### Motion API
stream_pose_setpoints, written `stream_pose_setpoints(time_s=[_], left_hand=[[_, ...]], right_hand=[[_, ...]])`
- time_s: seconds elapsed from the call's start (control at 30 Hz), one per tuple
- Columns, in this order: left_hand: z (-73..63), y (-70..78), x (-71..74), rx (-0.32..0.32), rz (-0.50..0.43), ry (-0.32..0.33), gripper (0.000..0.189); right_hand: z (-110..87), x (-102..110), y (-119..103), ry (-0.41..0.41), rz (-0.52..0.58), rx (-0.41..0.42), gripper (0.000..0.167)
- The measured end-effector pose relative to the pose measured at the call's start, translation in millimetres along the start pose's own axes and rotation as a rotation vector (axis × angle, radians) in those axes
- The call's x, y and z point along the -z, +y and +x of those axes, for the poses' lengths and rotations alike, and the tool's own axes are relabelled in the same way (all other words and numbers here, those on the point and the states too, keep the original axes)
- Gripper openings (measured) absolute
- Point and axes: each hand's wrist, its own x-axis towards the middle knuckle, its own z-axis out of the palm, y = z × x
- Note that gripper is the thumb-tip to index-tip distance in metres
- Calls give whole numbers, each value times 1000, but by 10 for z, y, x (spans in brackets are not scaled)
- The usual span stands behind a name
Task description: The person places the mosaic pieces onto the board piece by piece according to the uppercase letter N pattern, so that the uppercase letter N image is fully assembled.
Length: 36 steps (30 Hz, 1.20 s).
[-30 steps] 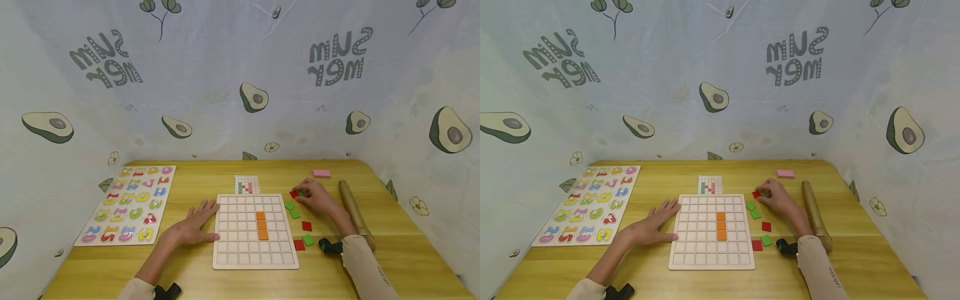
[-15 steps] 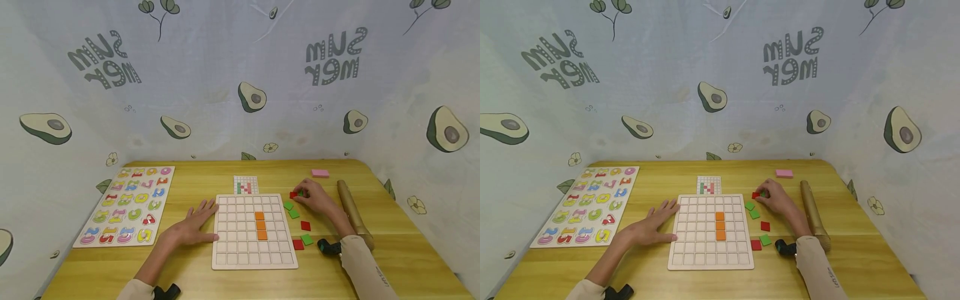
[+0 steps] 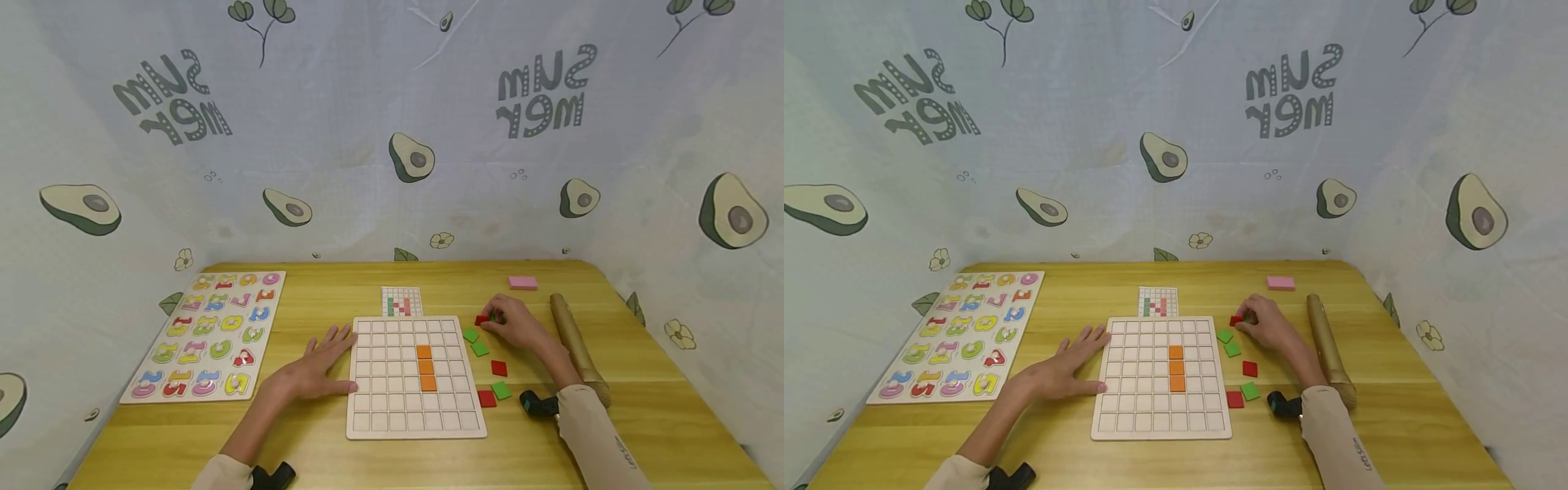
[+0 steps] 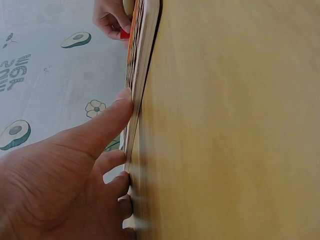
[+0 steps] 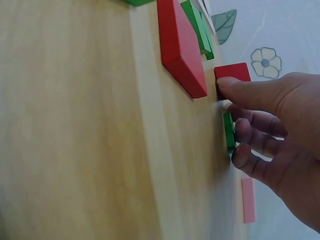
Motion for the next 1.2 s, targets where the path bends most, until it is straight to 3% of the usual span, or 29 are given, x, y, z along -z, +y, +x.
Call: stream_pose_setpoints(time_s=[0.33,0.7,0.9,1.2], left_hand=[[3,-15,-1,1,0,0,96],[7,-15,-1,-2,-8,2,96],[13,-21,-7,-4,-7,4,96],[12,-38,-18,-17,-4,4,96]], right_hand=[[0,40,4,37,-11,16,5],[-17,119,-55,26,70,-60,8],[-30,123,-77,-33,198,-104,10],[-14,109,-210,-151,320,-70,12]])
